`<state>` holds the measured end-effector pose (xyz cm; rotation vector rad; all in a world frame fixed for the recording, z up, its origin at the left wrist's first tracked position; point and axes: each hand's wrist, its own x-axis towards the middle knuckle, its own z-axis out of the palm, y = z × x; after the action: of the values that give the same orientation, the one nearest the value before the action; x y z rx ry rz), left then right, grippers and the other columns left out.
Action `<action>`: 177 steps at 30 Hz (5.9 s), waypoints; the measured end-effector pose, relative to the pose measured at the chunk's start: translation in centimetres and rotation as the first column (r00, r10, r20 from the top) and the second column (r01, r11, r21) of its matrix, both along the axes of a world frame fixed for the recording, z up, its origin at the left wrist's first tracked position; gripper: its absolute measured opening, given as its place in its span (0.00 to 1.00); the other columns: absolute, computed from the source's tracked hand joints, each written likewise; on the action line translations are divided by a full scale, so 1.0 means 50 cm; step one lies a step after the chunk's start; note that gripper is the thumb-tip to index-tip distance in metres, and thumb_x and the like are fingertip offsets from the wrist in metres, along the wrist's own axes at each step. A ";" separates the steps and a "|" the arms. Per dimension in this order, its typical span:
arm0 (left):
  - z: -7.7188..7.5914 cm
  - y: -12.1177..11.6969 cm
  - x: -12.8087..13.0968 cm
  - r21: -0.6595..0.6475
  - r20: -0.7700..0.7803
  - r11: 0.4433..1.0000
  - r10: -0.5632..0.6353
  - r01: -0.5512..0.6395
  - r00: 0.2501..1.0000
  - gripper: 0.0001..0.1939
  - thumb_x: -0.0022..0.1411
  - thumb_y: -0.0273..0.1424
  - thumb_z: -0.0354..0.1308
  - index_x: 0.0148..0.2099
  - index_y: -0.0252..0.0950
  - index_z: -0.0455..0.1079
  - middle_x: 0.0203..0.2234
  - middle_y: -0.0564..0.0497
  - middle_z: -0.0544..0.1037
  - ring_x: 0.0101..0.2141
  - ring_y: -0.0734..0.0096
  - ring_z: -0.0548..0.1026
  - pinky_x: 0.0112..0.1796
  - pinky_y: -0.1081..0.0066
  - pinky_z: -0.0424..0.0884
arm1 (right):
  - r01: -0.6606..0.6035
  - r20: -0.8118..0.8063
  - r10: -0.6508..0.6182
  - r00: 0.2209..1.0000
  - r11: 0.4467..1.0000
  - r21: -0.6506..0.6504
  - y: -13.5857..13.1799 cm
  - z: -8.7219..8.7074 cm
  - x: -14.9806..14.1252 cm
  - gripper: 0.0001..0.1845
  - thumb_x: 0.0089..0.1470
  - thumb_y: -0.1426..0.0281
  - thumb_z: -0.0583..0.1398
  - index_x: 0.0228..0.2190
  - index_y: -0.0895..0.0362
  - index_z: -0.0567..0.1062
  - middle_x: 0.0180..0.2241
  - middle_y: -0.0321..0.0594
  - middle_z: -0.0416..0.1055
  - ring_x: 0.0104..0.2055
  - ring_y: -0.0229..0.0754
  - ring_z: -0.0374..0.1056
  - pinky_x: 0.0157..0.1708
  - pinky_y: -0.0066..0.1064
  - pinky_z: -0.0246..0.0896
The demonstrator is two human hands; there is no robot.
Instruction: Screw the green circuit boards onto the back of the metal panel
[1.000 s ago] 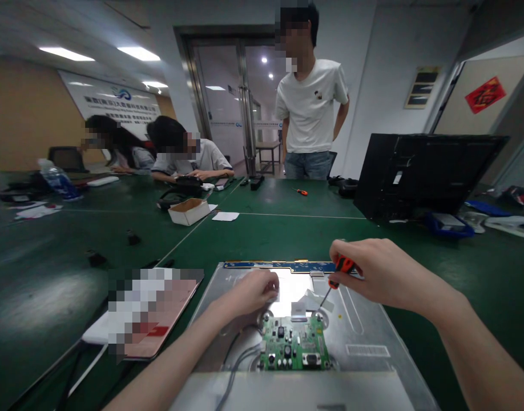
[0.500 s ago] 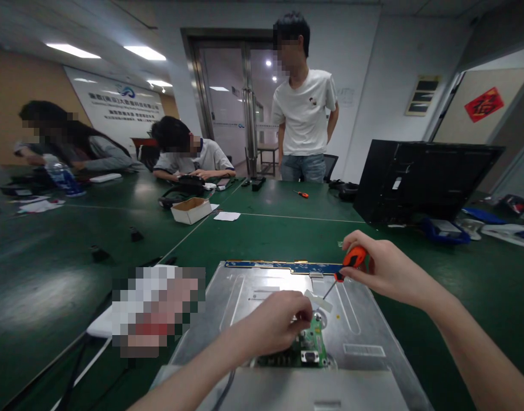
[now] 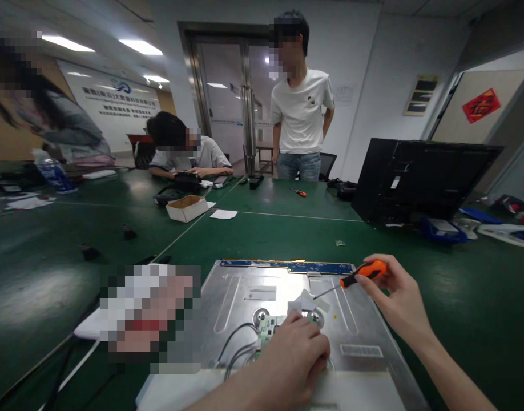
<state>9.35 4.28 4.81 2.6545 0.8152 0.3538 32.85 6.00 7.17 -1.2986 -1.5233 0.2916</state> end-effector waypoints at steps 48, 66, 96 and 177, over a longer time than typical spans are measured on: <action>-0.026 -0.012 -0.002 0.001 0.097 0.998 0.056 -0.057 0.994 0.05 0.57 0.24 0.56 0.37 0.37 0.67 0.34 0.51 0.75 0.38 0.64 0.71 0.52 0.58 0.56 | -0.374 0.241 0.290 0.926 0.791 0.485 -0.062 -0.043 -0.093 0.27 0.61 0.75 0.54 0.59 0.53 0.57 0.28 0.34 0.67 0.26 0.41 0.67 0.24 0.33 0.68; -0.020 -0.008 -0.003 0.022 0.005 1.000 0.012 -0.012 1.000 0.08 0.61 0.25 0.55 0.43 0.37 0.71 0.39 0.47 0.76 0.42 0.59 0.72 0.54 0.55 0.57 | -0.352 0.273 0.244 0.931 0.799 0.487 -0.065 -0.058 -0.092 0.26 0.60 0.74 0.55 0.59 0.53 0.58 0.29 0.36 0.70 0.26 0.42 0.69 0.25 0.34 0.70; -0.026 -0.007 -0.006 0.025 0.024 1.000 -0.012 0.011 1.000 0.08 0.61 0.26 0.56 0.43 0.38 0.69 0.41 0.47 0.76 0.43 0.59 0.72 0.55 0.56 0.56 | -0.341 0.356 0.168 0.919 0.790 0.510 -0.082 -0.025 -0.107 0.31 0.54 0.78 0.57 0.59 0.55 0.60 0.34 0.41 0.75 0.32 0.44 0.75 0.27 0.33 0.73; -0.014 -0.016 -0.008 0.002 0.032 1.000 0.015 -0.015 0.999 0.10 0.60 0.28 0.55 0.46 0.38 0.69 0.41 0.47 0.76 0.44 0.59 0.72 0.58 0.55 0.54 | -0.364 0.333 0.206 0.920 0.761 0.537 -0.077 -0.018 -0.099 0.27 0.55 0.77 0.55 0.57 0.58 0.63 0.40 0.48 0.76 0.39 0.47 0.76 0.33 0.36 0.75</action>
<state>8.93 3.49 4.09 2.6391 0.8257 0.4007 27.87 2.15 6.28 -0.6102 -1.8428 -0.1707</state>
